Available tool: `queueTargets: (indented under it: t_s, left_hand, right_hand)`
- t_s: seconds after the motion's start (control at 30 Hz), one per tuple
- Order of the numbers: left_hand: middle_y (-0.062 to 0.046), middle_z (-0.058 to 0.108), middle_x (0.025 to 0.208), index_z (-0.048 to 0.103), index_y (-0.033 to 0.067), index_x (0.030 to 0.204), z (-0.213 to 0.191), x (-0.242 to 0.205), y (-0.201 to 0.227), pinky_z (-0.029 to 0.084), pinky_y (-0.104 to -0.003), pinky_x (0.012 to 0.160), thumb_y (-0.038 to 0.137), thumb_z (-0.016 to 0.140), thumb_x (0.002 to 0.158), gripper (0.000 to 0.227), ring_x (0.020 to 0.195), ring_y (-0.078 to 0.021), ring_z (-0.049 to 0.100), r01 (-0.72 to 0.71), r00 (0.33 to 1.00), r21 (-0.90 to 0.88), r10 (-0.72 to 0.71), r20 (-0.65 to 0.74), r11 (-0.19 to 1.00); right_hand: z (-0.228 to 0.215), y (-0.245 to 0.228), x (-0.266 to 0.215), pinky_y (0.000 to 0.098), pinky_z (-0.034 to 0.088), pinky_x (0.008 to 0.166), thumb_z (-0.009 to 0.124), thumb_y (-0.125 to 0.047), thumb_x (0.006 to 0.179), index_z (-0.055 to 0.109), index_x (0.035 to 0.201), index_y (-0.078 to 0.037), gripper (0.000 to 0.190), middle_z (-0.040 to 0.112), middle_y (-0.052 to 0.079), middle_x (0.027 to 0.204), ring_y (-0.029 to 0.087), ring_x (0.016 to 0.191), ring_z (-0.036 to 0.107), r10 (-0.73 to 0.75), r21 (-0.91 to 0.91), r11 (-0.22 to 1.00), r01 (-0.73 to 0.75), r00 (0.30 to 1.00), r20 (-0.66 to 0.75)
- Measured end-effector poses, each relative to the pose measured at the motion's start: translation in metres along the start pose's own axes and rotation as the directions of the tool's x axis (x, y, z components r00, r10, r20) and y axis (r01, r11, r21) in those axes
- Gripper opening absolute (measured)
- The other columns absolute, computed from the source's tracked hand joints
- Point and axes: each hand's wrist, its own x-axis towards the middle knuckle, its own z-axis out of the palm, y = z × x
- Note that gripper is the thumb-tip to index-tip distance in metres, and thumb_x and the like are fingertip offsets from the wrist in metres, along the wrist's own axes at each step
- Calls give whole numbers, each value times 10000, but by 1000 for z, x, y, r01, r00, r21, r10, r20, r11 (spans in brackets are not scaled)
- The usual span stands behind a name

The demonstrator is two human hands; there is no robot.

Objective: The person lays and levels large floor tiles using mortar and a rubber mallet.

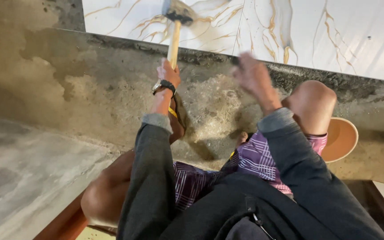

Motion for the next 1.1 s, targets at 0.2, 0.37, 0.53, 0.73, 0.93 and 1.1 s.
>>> queueTargets:
  t_s: [0.2, 0.37, 0.53, 0.73, 0.93, 1.1]
  left_hand:
    - [-211, 732, 884, 705, 48, 1049, -109, -26, 17, 578, -528, 682, 446, 668, 878, 435, 801, -415, 712, -70, 962, 35, 59, 266, 997]
    - [-227, 707, 1014, 617, 27, 1131, -231, -51, 3, 535, -522, 700, 386, 625, 950, 403, 864, -421, 682, 45, 922, 110, -84, 378, 993]
    - [-73, 573, 502, 524, 74, 727, -366, -135, 30, 431, -362, 362, 373, 606, 982, 401, 371, -193, 545, 290, 872, -169, -188, 452, 942]
    - [-37, 468, 531, 459, 100, 812, -467, -240, 22, 395, -327, 305, 275, 611, 984, 289, 365, -158, 439, 582, 812, -574, -364, 456, 576]
    - [-31, 611, 616, 546, 84, 942, -503, -321, -34, 533, -292, 378, 521, 545, 980, 438, 440, -146, 592, 372, 910, -439, -415, -3, 818]
    - [-66, 710, 922, 549, 83, 1242, -454, -319, -76, 587, -250, 464, 165, 663, 996, 283, 670, -163, 707, 437, 643, -704, -742, -191, 560]
  right_hand:
    - [-105, -4, 0, 469, 330, 1207, 416, 125, 948, 288, 1546, 46, 617, 350, 255, 1595, 401, 1493, 322, 425, 285, 882, -375, 894, -141]
    - [-143, -22, 6, 444, 235, 1229, 581, -95, 1045, 263, 1560, 23, 616, 304, 228, 1621, 387, 1492, 286, 461, 192, 875, -445, 887, -42]
    - [-51, 78, 26, 506, 245, 1199, 593, -279, 970, 315, 1564, 18, 720, 327, 282, 1594, 420, 1472, 298, 302, 21, 953, -303, 953, 34]
    - [-28, 82, 60, 508, 240, 1178, 670, -404, 935, 324, 1568, 46, 850, 327, 359, 1557, 486, 1441, 302, 182, -78, 980, -184, 983, -21]
    - [-97, -56, 52, 553, 125, 1268, 767, -424, 908, 34, 1655, -108, 1093, -35, 278, 1653, 477, 1552, 48, 391, -44, 920, -389, 905, 169]
    - [-83, -93, 76, 632, 102, 1274, 732, -655, 727, -46, 1674, -182, 1314, -146, 237, 1642, 482, 1558, -29, 319, -120, 947, -298, 917, 239]
